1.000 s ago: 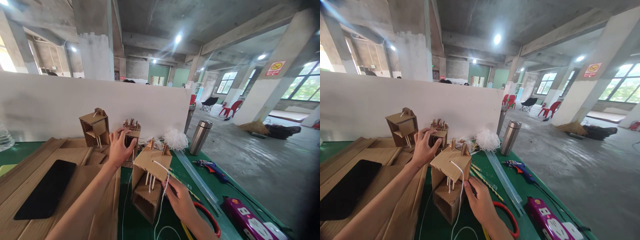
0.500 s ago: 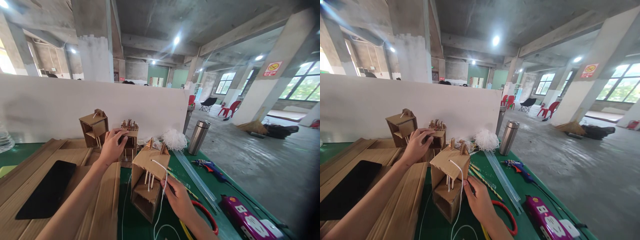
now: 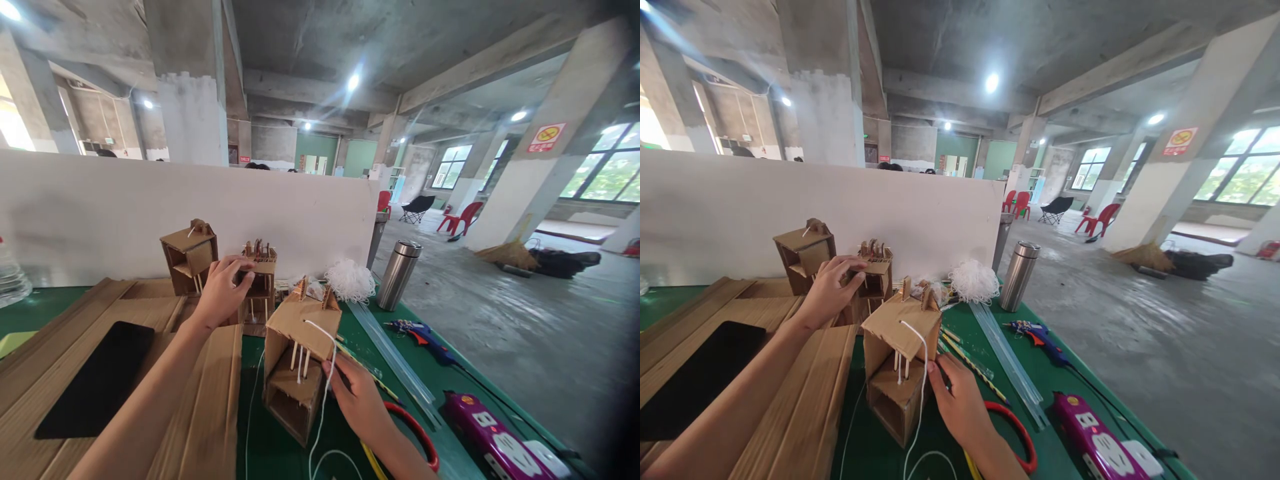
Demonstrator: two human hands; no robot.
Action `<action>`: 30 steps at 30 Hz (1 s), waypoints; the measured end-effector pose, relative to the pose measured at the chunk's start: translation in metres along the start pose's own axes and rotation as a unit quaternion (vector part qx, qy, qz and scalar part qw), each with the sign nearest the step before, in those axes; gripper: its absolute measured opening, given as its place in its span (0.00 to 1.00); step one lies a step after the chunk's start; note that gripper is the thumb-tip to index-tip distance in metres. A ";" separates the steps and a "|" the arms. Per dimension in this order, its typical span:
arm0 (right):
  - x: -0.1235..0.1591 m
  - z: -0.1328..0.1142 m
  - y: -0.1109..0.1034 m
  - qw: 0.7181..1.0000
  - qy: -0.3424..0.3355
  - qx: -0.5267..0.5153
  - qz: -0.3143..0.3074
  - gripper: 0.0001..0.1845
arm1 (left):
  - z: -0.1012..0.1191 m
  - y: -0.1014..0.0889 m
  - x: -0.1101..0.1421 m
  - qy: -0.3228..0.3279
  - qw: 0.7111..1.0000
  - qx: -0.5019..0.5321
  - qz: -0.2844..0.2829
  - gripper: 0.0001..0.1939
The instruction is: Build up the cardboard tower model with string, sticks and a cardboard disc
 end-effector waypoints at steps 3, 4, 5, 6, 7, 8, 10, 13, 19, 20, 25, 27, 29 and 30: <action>0.000 0.000 0.000 1.000 -0.004 0.002 0.001 0.21 | 0.001 -0.001 0.000 0.001 1.000 0.003 -0.006 0.11; 0.000 0.001 0.000 1.000 -0.006 0.003 0.002 0.21 | 0.001 -0.001 0.000 0.001 1.000 0.004 -0.007 0.11; 0.000 0.001 0.000 1.000 -0.008 0.004 0.004 0.21 | 0.001 -0.001 0.000 0.002 1.000 0.004 -0.007 0.11; 0.000 0.001 0.000 1.000 -0.010 0.005 0.006 0.21 | 0.001 -0.001 0.000 0.002 1.000 0.005 -0.006 0.11; 0.000 0.001 0.000 1.000 -0.012 0.005 0.008 0.20 | 0.001 0.000 0.000 0.003 1.000 0.006 -0.006 0.11; 0.000 0.002 0.000 1.000 -0.013 0.006 0.009 0.20 | 0.001 0.000 0.001 0.003 1.000 0.006 -0.005 0.11; 0.000 0.001 0.000 1.000 -0.012 0.007 0.011 0.20 | 0.001 0.000 0.001 0.003 1.000 0.007 -0.005 0.12; -0.001 0.000 0.000 1.000 -0.006 0.006 0.004 0.20 | 0.000 -0.001 0.002 0.002 1.000 0.008 -0.006 0.12; -0.001 0.000 0.000 1.000 -0.009 0.002 0.004 0.20 | 0.010 -0.007 0.001 -0.004 1.000 0.021 0.018 0.11; -0.001 0.000 0.000 1.000 -0.007 0.003 0.004 0.20 | 0.016 -0.008 0.000 -0.005 0.999 0.027 0.023 0.11; 0.000 0.003 0.002 1.000 0.004 0.010 0.001 0.21 | 0.072 -0.002 0.000 0.010 0.994 0.106 -0.037 0.12; 0.000 0.003 0.002 1.000 0.007 0.008 -0.003 0.21 | 0.091 0.005 0.003 0.013 0.987 0.141 -0.074 0.13; -0.001 0.003 0.002 1.000 0.008 0.002 -0.006 0.21 | 0.098 0.014 0.007 -0.021 0.974 0.196 -0.112 0.15; -0.001 0.003 0.002 1.000 0.009 0.001 -0.006 0.21 | 0.098 0.018 0.009 -0.038 0.966 0.224 -0.124 0.17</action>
Point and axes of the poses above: each hand's wrist, its own x-axis away from the middle knuckle, its own y-axis out of the palm, z = x × y, the point moved 7 cm from there along -x, towards the middle knuckle, and after that the axes turned 12 degrees about x, right-handed, at the moved point
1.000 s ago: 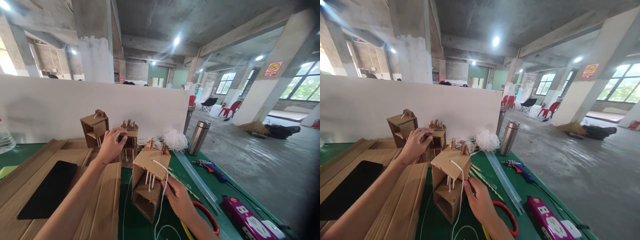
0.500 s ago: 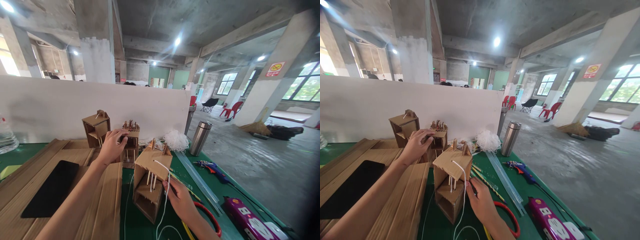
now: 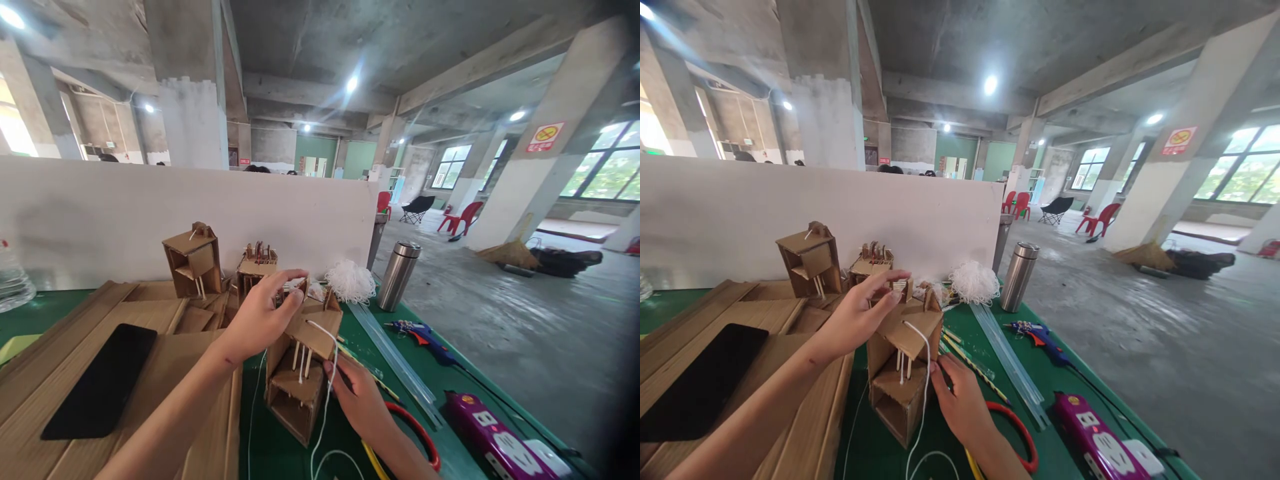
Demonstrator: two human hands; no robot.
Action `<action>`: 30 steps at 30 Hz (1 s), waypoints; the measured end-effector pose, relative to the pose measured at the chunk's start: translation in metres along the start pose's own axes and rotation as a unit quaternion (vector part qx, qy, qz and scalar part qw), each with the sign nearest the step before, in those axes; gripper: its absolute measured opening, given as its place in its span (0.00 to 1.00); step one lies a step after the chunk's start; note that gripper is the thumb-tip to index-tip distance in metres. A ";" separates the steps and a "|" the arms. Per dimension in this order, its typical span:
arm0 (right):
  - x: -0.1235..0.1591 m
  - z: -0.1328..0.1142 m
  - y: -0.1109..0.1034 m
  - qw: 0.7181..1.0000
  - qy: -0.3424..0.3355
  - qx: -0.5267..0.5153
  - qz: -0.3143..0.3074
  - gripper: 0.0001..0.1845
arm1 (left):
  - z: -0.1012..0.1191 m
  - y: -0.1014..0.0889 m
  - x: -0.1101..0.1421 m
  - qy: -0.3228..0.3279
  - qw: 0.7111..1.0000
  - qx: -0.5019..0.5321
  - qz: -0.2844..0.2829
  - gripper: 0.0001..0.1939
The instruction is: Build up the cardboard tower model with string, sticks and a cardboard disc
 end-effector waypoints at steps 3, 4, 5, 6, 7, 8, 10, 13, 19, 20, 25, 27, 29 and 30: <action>0.000 0.002 0.001 1.000 0.004 0.006 0.000 0.21 | -0.008 0.006 0.002 -0.018 0.998 0.057 -0.015 0.21; 0.000 0.002 0.001 1.000 0.004 0.009 0.001 0.21 | -0.011 0.008 0.002 -0.016 0.998 0.062 -0.019 0.22; 0.000 0.002 0.001 1.000 0.003 0.010 0.002 0.21 | -0.013 0.008 0.002 -0.017 0.997 0.068 -0.022 0.23; 0.000 0.002 0.001 1.000 0.001 0.010 0.003 0.21 | -0.015 0.009 0.002 -0.022 0.997 0.074 -0.025 0.24; 0.000 0.001 0.000 1.000 0.000 0.010 0.004 0.20 | -0.018 0.010 0.002 -0.030 0.996 0.082 -0.028 0.24; 0.000 0.001 0.000 1.000 0.000 0.011 0.005 0.20 | -0.019 0.012 0.002 -0.040 0.995 0.090 -0.031 0.24; 0.000 0.000 -0.001 1.000 0.002 0.013 0.005 0.20 | -0.022 0.014 0.003 -0.055 0.993 0.101 -0.039 0.23; 0.000 0.000 -0.001 1.000 0.003 0.014 0.002 0.20 | -0.023 0.018 0.005 -0.069 0.991 0.102 -0.053 0.21; 0.000 0.000 0.000 1.000 0.002 0.013 -0.007 0.20 | -0.026 0.019 0.006 -0.087 0.989 0.108 -0.059 0.19; 0.000 0.000 0.000 1.000 0.001 0.012 -0.008 0.20 | -0.026 0.019 0.006 -0.089 0.988 0.110 -0.060 0.19; 0.000 -0.002 0.000 1.000 0.000 0.007 -0.008 0.20 | -0.025 0.020 0.006 -0.095 0.985 0.127 -0.066 0.20; -0.001 -0.002 0.000 1.000 0.003 0.002 -0.009 0.20 | -0.024 0.020 0.006 -0.102 0.984 0.131 -0.067 0.20; -0.001 -0.001 0.001 1.000 0.001 -0.005 -0.011 0.20 | -0.022 0.020 0.007 -0.109 0.982 0.135 -0.071 0.19; 0.000 -0.001 0.001 1.000 -0.001 -0.009 -0.011 0.20 | -0.021 0.020 0.007 -0.112 0.981 0.138 -0.074 0.19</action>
Point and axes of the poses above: each hand's wrist, its own x-axis away from the middle knuckle, its own y-axis out of the palm, z = x × y, the point moved 7 cm from there along -x, towards the middle knuckle, and after that the axes turned 12 degrees about x, right-handed, at the moved point
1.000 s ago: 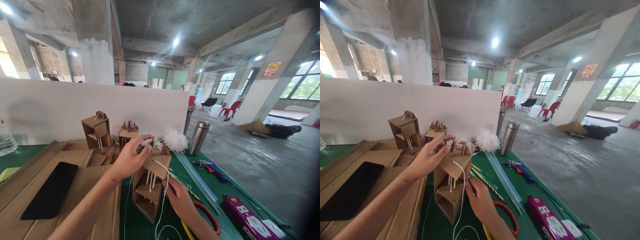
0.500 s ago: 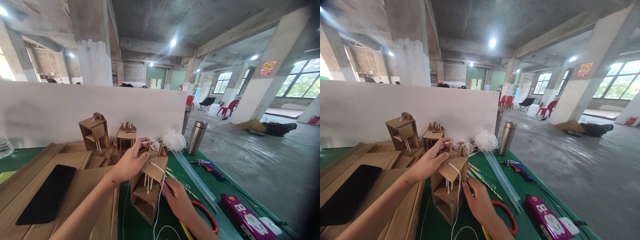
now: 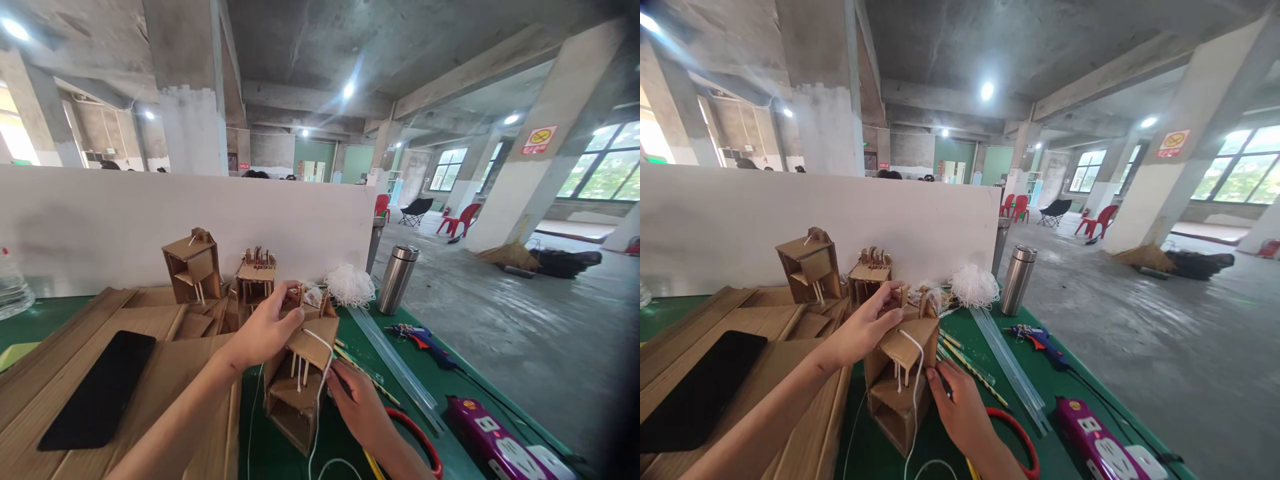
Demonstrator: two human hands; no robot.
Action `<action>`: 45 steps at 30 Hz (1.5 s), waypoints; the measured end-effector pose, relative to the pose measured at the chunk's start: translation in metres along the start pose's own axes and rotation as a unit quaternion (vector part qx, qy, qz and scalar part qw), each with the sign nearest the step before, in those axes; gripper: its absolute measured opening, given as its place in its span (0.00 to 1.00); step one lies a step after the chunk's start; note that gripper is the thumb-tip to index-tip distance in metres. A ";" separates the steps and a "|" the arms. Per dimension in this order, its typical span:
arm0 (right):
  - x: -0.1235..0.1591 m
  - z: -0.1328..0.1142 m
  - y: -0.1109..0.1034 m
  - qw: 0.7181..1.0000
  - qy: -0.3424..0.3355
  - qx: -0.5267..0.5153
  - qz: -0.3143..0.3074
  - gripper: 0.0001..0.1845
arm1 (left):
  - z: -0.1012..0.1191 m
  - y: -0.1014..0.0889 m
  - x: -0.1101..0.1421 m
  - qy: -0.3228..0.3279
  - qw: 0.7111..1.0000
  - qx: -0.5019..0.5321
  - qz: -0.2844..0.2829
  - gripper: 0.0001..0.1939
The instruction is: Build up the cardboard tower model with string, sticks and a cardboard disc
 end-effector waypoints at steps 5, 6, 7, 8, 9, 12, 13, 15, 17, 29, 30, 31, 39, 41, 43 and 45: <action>0.001 0.003 0.002 1.000 -0.002 0.005 0.010 0.19 | 0.003 0.001 0.002 -0.009 1.000 0.009 -0.018 0.21; 0.001 0.003 0.002 1.000 -0.002 0.008 0.013 0.20 | 0.004 0.001 0.002 -0.010 1.000 0.009 -0.021 0.22; 0.001 0.003 0.002 1.000 -0.002 0.012 0.015 0.20 | 0.003 0.001 0.002 -0.010 1.000 0.009 -0.023 0.22; 0.001 0.003 0.002 1.000 -0.002 0.014 0.016 0.20 | 0.003 0.001 0.002 -0.010 1.000 0.009 -0.024 0.23; 0.001 0.002 0.001 1.000 -0.003 0.015 0.018 0.20 | 0.003 0.001 0.002 -0.011 1.000 0.009 -0.025 0.23; 0.000 0.000 0.001 1.000 -0.005 0.011 0.020 0.20 | 0.003 0.002 0.002 -0.011 0.999 0.013 -0.028 0.23; 0.000 0.000 0.000 1.000 -0.006 0.010 0.020 0.20 | 0.002 0.003 0.002 -0.011 0.999 0.015 -0.028 0.22; 0.001 0.000 0.000 1.000 -0.005 0.012 0.020 0.21 | 0.002 0.003 0.002 -0.012 0.999 0.018 -0.026 0.18; 0.002 0.000 0.000 1.000 -0.001 0.016 0.022 0.21 | 0.002 0.003 0.002 -0.013 0.999 0.020 -0.024 0.17; 0.002 0.000 0.000 1.000 0.002 -0.001 0.008 0.20 | 0.005 0.003 0.003 0.001 0.998 0.016 -0.057 0.21; 0.002 0.000 0.000 1.000 0.001 0.001 0.011 0.20 | 0.005 0.004 0.003 0.002 0.998 0.014 -0.058 0.21; 0.002 0.000 -0.001 1.000 -0.001 0.004 0.014 0.20 | 0.006 0.004 0.003 0.003 0.998 0.013 -0.059 0.22; 0.002 -0.001 -0.001 1.000 -0.012 0.017 0.022 0.20 | 0.004 0.003 0.004 -0.001 0.998 0.015 -0.061 0.28; 0.002 0.000 -0.002 0.999 -0.012 0.027 0.028 0.20 | 0.004 0.003 0.004 -0.009 0.998 0.012 -0.062 0.28; 0.002 0.000 -0.002 0.999 -0.010 0.033 0.027 0.20 | 0.004 0.003 0.004 -0.012 0.998 0.005 -0.062 0.28; 0.002 -0.001 -0.002 0.999 -0.009 0.031 0.025 0.21 | 0.006 0.003 0.004 -0.015 0.998 -0.001 -0.062 0.29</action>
Point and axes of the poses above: each hand's wrist, its own x-axis away from the middle knuckle, its own y-axis out of the palm, z = x × y, the point moved 7 cm from there along -x, towards the middle knuckle, and after that the axes turned 12 degrees about x, right-handed, at the moved point
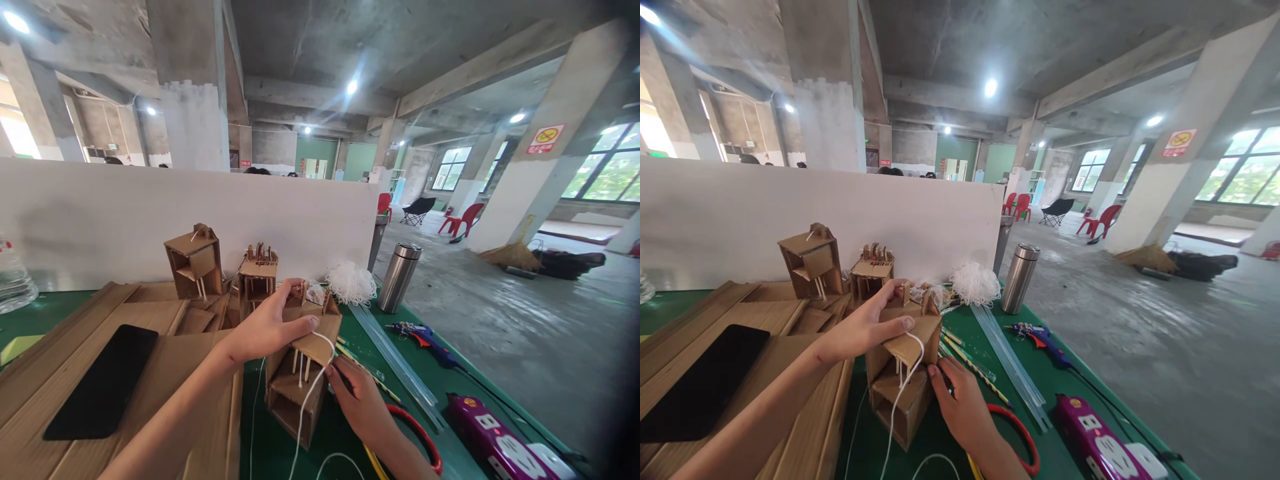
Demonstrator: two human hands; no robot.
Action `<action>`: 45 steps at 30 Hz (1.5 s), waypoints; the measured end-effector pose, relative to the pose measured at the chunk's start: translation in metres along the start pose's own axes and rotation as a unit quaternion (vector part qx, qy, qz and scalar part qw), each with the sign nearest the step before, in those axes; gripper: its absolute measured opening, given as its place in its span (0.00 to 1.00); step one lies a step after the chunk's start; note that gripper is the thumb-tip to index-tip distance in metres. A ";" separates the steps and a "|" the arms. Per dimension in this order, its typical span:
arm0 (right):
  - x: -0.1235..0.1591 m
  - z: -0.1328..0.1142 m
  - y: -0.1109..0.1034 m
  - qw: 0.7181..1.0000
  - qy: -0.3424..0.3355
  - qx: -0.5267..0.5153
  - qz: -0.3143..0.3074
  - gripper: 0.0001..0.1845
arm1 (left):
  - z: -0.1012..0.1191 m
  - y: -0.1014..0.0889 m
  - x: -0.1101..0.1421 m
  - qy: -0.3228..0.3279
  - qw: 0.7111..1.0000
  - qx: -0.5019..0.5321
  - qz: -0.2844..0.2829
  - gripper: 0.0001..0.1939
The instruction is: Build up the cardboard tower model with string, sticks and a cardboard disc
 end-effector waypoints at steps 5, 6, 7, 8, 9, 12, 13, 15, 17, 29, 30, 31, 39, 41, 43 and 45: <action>0.000 -0.003 -0.002 1.000 0.000 -0.006 0.004 0.21 | 0.002 -0.001 0.001 -0.014 1.000 -0.009 0.005 0.31; 0.000 -0.004 -0.003 1.000 0.001 -0.007 0.005 0.21 | 0.002 -0.001 0.001 -0.015 1.000 -0.010 0.004 0.31; 0.000 -0.004 -0.003 1.000 0.002 -0.008 0.004 0.21 | 0.002 -0.001 0.001 -0.015 1.000 -0.010 0.003 0.31; 0.000 -0.005 -0.003 1.000 0.003 -0.009 0.002 0.21 | 0.002 0.000 0.001 -0.016 1.000 -0.009 0.000 0.31; 0.000 -0.005 -0.004 1.000 0.004 -0.010 -0.001 0.20 | 0.002 0.000 0.001 -0.018 1.000 -0.008 -0.002 0.32; 0.000 -0.006 -0.003 1.000 0.005 -0.014 -0.010 0.20 | 0.001 -0.001 0.002 -0.028 1.000 -0.010 -0.003 0.34; 0.000 -0.006 -0.003 1.000 0.005 -0.013 -0.011 0.20 | 0.000 -0.001 0.002 -0.032 0.999 -0.011 -0.002 0.35; 0.000 -0.005 -0.002 1.000 0.006 -0.006 -0.011 0.21 | 0.001 -0.001 0.002 -0.035 0.999 -0.013 -0.003 0.36; 0.001 -0.004 -0.002 1.000 0.003 -0.003 -0.009 0.21 | 0.001 -0.001 0.003 -0.035 0.999 -0.012 -0.003 0.36; 0.002 -0.007 -0.003 1.000 0.000 -0.002 -0.018 0.20 | 0.004 0.000 0.001 -0.024 1.000 -0.009 -0.006 0.34; 0.002 -0.006 -0.003 1.000 0.005 -0.004 -0.009 0.19 | 0.004 0.000 0.001 -0.023 1.000 -0.007 -0.006 0.34; 0.004 -0.003 -0.004 1.000 0.016 -0.010 0.008 0.17 | 0.004 0.000 0.001 -0.022 1.000 -0.005 -0.006 0.33; 0.021 -0.035 -0.022 0.992 0.036 -0.100 0.073 0.18 | 0.003 0.000 0.001 -0.022 1.000 0.003 -0.004 0.33; 0.019 -0.057 -0.022 0.990 0.017 -0.137 0.024 0.20 | 0.003 0.000 0.001 -0.022 1.000 0.004 -0.003 0.32; 0.016 -0.072 -0.020 0.985 0.025 -0.168 -0.017 0.21 | 0.002 0.000 0.001 -0.024 1.000 0.003 -0.002 0.32; 0.014 -0.080 -0.020 0.981 0.034 -0.189 -0.030 0.23 | 0.002 0.000 0.001 -0.027 1.000 0.004 -0.002 0.33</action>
Point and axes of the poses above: each hand's wrist, its own x-axis away from the middle knuckle, its own y-axis out of the palm, z = x × y, the point moved 7 cm from there along -x, towards the middle knuckle, and after that the axes turned 12 degrees about x, right-handed, at the moved point
